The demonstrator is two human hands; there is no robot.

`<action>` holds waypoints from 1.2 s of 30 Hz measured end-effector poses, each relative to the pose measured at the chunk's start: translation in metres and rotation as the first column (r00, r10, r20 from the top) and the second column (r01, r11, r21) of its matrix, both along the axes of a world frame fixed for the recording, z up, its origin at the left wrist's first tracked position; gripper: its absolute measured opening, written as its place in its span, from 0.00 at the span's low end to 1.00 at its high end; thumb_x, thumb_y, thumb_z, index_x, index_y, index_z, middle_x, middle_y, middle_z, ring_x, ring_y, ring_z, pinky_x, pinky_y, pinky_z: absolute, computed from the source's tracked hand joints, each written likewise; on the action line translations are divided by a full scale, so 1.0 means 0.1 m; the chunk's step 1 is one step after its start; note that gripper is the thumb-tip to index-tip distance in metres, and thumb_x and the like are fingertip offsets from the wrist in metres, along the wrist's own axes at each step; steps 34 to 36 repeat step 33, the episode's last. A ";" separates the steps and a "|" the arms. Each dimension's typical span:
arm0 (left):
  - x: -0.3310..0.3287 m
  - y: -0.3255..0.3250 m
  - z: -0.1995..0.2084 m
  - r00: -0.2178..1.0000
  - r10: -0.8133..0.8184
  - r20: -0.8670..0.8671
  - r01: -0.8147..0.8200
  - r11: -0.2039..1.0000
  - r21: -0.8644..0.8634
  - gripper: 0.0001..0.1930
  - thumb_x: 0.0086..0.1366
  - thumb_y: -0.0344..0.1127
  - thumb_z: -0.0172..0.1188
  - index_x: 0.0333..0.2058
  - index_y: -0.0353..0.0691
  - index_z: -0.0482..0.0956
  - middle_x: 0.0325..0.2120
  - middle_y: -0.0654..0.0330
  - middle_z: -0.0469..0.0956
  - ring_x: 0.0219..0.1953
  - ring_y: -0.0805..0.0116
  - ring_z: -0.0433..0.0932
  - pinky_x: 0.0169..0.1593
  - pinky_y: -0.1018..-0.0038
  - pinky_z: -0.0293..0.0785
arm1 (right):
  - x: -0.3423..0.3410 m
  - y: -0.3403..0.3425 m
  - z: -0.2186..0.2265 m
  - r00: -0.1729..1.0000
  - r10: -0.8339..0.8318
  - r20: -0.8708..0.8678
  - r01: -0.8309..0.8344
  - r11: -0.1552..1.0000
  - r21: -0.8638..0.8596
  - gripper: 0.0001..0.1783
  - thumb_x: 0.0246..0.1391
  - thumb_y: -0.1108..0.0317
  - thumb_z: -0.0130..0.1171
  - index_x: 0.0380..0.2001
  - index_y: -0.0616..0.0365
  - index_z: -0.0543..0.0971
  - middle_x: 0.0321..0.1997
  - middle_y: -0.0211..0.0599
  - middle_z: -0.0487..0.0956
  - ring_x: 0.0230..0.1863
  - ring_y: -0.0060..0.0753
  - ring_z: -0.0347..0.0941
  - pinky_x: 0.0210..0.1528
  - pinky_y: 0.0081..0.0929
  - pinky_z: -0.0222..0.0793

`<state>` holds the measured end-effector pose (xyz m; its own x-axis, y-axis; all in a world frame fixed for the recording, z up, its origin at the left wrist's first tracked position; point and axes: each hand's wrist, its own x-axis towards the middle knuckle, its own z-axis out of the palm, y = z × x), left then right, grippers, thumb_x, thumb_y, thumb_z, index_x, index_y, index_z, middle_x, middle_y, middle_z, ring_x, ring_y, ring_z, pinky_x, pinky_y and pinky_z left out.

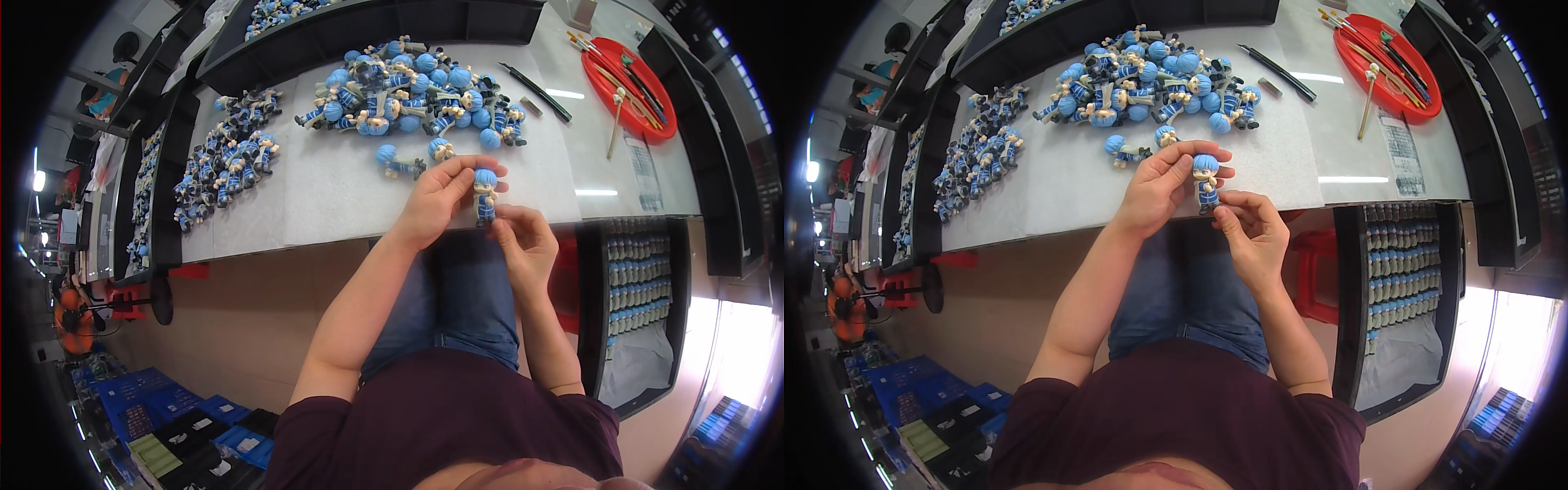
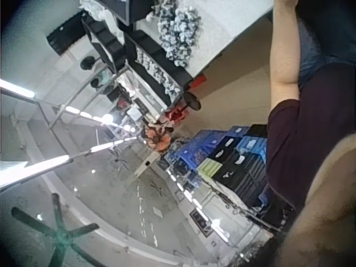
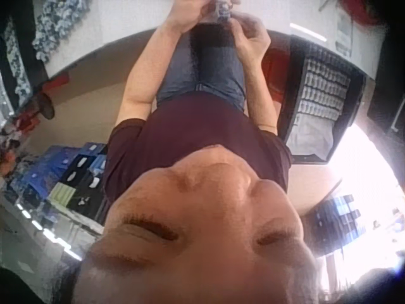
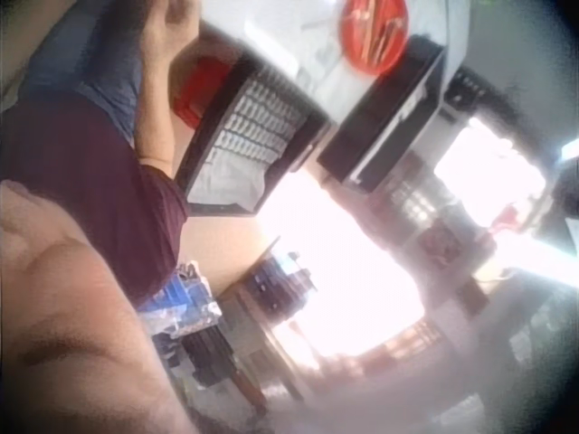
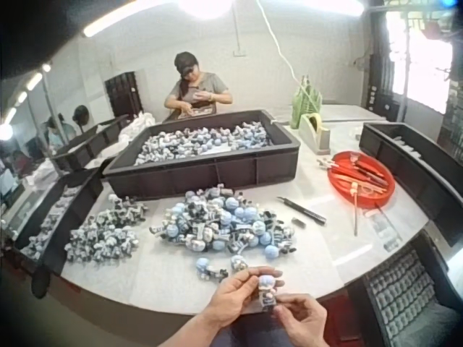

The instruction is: The person assembles small blue and white toy figures at a workbench. They pick up individual figures, attach small red accessories to them, and place the completed units into a black tray. The person also gathers loose figures from the table and organizes them into the tray.

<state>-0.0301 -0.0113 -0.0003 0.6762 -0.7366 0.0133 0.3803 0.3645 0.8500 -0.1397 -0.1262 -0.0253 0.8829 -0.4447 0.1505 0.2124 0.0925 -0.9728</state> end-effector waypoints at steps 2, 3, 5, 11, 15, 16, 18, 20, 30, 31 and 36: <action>0.00 0.00 0.00 1.000 -0.003 0.012 0.003 1.000 0.009 0.15 0.69 0.33 0.36 0.48 0.32 0.67 0.46 0.51 0.70 0.48 0.61 0.73 0.51 0.68 0.70 | 0.00 -0.01 -0.03 1.000 0.001 0.003 -0.001 1.000 0.001 0.11 0.51 0.76 0.57 0.38 0.68 0.71 0.39 0.42 0.76 0.38 0.26 0.75 0.37 0.21 0.74; 0.00 0.00 0.00 1.000 -0.005 0.020 0.004 1.000 0.013 0.15 0.69 0.33 0.36 0.48 0.32 0.67 0.46 0.51 0.70 0.48 0.61 0.72 0.51 0.68 0.70 | 0.00 -0.01 -0.03 1.000 0.002 0.005 -0.002 1.000 0.001 0.11 0.51 0.76 0.57 0.38 0.68 0.71 0.39 0.42 0.76 0.38 0.26 0.75 0.37 0.21 0.74; 0.00 0.00 0.00 1.000 -0.004 0.025 0.004 1.000 0.018 0.15 0.69 0.34 0.37 0.48 0.32 0.67 0.46 0.51 0.70 0.48 0.62 0.73 0.51 0.68 0.70 | 0.00 -0.01 -0.03 1.000 -0.004 0.005 0.004 1.000 0.002 0.12 0.51 0.76 0.58 0.38 0.68 0.71 0.38 0.42 0.76 0.38 0.26 0.75 0.37 0.21 0.74; 0.00 -0.01 -0.01 1.000 0.011 -0.008 -0.011 1.000 0.025 0.15 0.69 0.33 0.37 0.48 0.32 0.67 0.46 0.51 0.71 0.47 0.61 0.74 0.50 0.68 0.71 | -0.01 -0.01 -0.03 1.000 -0.011 0.021 0.010 0.999 0.033 0.11 0.51 0.76 0.58 0.37 0.68 0.71 0.37 0.42 0.77 0.36 0.26 0.75 0.35 0.20 0.74; -0.01 -0.01 -0.03 1.000 0.016 0.010 -0.016 0.999 0.040 0.15 0.69 0.32 0.38 0.49 0.32 0.67 0.46 0.50 0.71 0.46 0.61 0.75 0.49 0.69 0.73 | -0.01 -0.02 -0.03 0.998 -0.015 0.063 0.009 0.995 0.098 0.11 0.51 0.75 0.57 0.37 0.67 0.70 0.35 0.42 0.77 0.35 0.27 0.75 0.32 0.20 0.74; -0.01 -0.02 -0.03 1.000 0.016 0.018 -0.017 0.999 0.046 0.15 0.69 0.32 0.38 0.49 0.32 0.67 0.46 0.50 0.71 0.45 0.61 0.75 0.48 0.69 0.73 | -0.01 -0.02 -0.04 0.997 -0.022 0.072 0.014 0.994 0.111 0.11 0.51 0.75 0.57 0.37 0.67 0.70 0.35 0.43 0.76 0.35 0.27 0.75 0.32 0.20 0.74; -0.01 -0.02 -0.03 1.000 0.009 0.028 -0.010 0.999 0.048 0.15 0.69 0.32 0.38 0.49 0.32 0.67 0.46 0.51 0.71 0.45 0.62 0.75 0.48 0.69 0.73 | -0.02 -0.02 -0.06 0.996 -0.034 0.088 0.022 0.990 0.137 0.10 0.52 0.74 0.57 0.36 0.67 0.70 0.35 0.43 0.76 0.35 0.28 0.75 0.31 0.21 0.74; -0.01 -0.02 -0.04 0.999 0.005 0.045 -0.008 0.999 0.052 0.15 0.68 0.32 0.39 0.48 0.32 0.68 0.46 0.51 0.72 0.44 0.63 0.75 0.48 0.70 0.73 | -0.03 -0.03 -0.10 0.995 -0.040 0.090 0.027 0.988 0.151 0.10 0.52 0.74 0.57 0.37 0.67 0.70 0.35 0.43 0.76 0.35 0.28 0.75 0.30 0.21 0.74; -0.01 0.00 -0.07 0.981 -0.020 0.192 -0.008 0.989 0.145 0.17 0.66 0.34 0.48 0.52 0.36 0.68 0.41 0.58 0.76 0.43 0.73 0.75 0.45 0.76 0.73 | -0.06 -0.05 -0.13 0.977 -0.113 0.182 0.097 0.991 0.095 0.12 0.50 0.77 0.58 0.38 0.66 0.69 0.38 0.43 0.75 0.39 0.28 0.73 0.42 0.23 0.73; -0.01 0.01 -0.08 0.975 -0.029 0.220 -0.009 0.985 0.172 0.18 0.65 0.34 0.49 0.53 0.37 0.67 0.41 0.59 0.76 0.43 0.73 0.74 0.45 0.77 0.73 | -0.07 -0.05 -0.13 0.974 -0.119 0.194 0.100 0.990 0.103 0.13 0.50 0.78 0.57 0.39 0.65 0.69 0.41 0.44 0.74 0.41 0.29 0.73 0.43 0.24 0.72; 0.01 0.03 -0.07 0.967 -0.063 0.248 0.009 0.977 0.215 0.18 0.65 0.33 0.50 0.54 0.39 0.67 0.42 0.59 0.75 0.44 0.73 0.74 0.45 0.78 0.72 | -0.08 -0.03 -0.09 0.968 -0.123 0.217 0.099 0.988 0.121 0.14 0.49 0.80 0.57 0.40 0.64 0.70 0.46 0.47 0.71 0.43 0.31 0.72 0.46 0.26 0.71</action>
